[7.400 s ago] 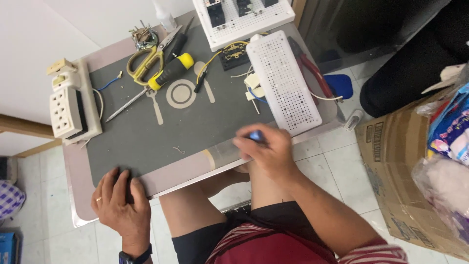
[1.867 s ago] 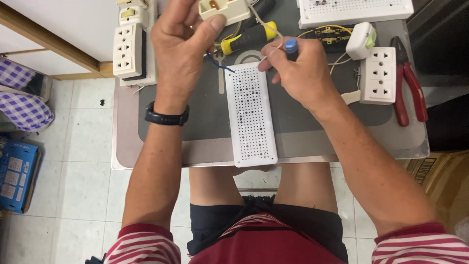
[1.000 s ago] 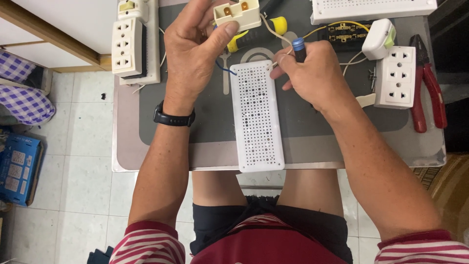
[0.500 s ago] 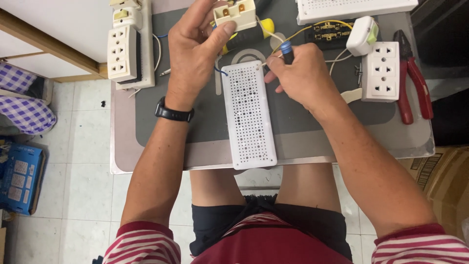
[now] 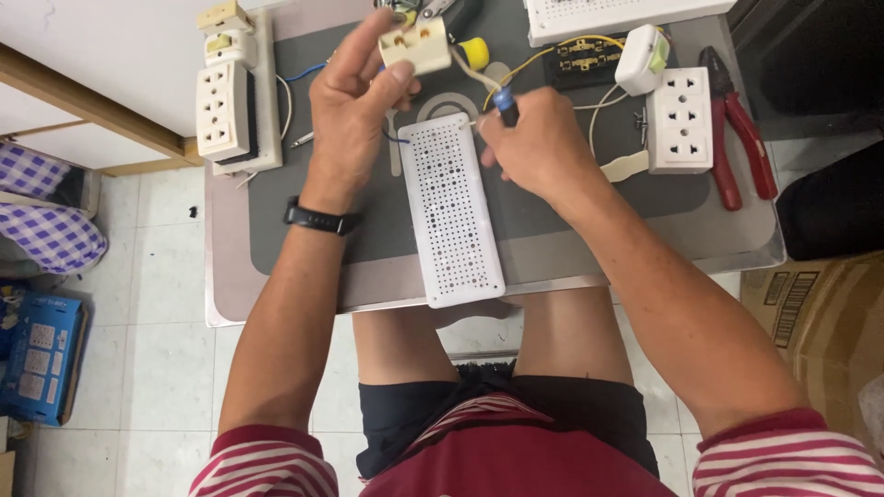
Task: Wiring and assembling an electrical power strip or outlet assembly using a screwdriver.
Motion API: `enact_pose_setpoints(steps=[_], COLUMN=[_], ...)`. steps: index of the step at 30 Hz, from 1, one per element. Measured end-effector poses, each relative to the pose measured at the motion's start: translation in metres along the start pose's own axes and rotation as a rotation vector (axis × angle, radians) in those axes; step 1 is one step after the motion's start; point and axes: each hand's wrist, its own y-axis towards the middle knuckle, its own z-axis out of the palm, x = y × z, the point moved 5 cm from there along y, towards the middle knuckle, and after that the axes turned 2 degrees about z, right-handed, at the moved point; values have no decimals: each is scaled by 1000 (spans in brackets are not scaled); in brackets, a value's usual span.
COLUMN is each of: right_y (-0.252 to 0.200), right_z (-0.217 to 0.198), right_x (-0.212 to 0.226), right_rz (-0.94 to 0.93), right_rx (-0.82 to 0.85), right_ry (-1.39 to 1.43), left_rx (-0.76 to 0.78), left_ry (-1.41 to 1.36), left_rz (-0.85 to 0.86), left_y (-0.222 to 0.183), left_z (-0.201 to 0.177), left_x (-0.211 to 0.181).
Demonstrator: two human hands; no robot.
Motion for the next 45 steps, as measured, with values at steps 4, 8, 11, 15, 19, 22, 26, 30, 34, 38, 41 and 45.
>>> enact_pose_setpoints(steps=[4,8,11,15,19,22,26,30,34,38,41,45], right_y=[-42,-132,-152,-141,-139,-143,-144,-137,-131,-118,-115,-120], right_z=[-2,13,44,84,99,100,88,68,58,58,59,62], right_x=[-17,-68,-88,-103,-85,-76,-71,-60,-51,-49,-46,-53], right_rz=[-33,224,377,245,357,384,316,156,233,198,136,22], right_rx=[82,347,464,564,530,411,185,139,220,198,171,205], right_ry=[-235,-259,82,606,880,828,736,676,756,960,1024,998], left_rx=[148,200,248,277,270,287,322,255,303,278,273,142], left_ry=[191,590,547,430,464,439,438,398,385,418,350,294], left_rz=[-29,-23,-58,-34,-30,-29,42,-79,-23,-4,-16,-49], left_y=[-8,-9,-2,2,7,8,13,19,22,23,20,17], left_z=[-3,-11,-7,5,11,18,20,22,20,7,7,-5], left_x=[-26,-53,-54,-56,-59,-67,-59,-55,-58,-52,-62,-67])
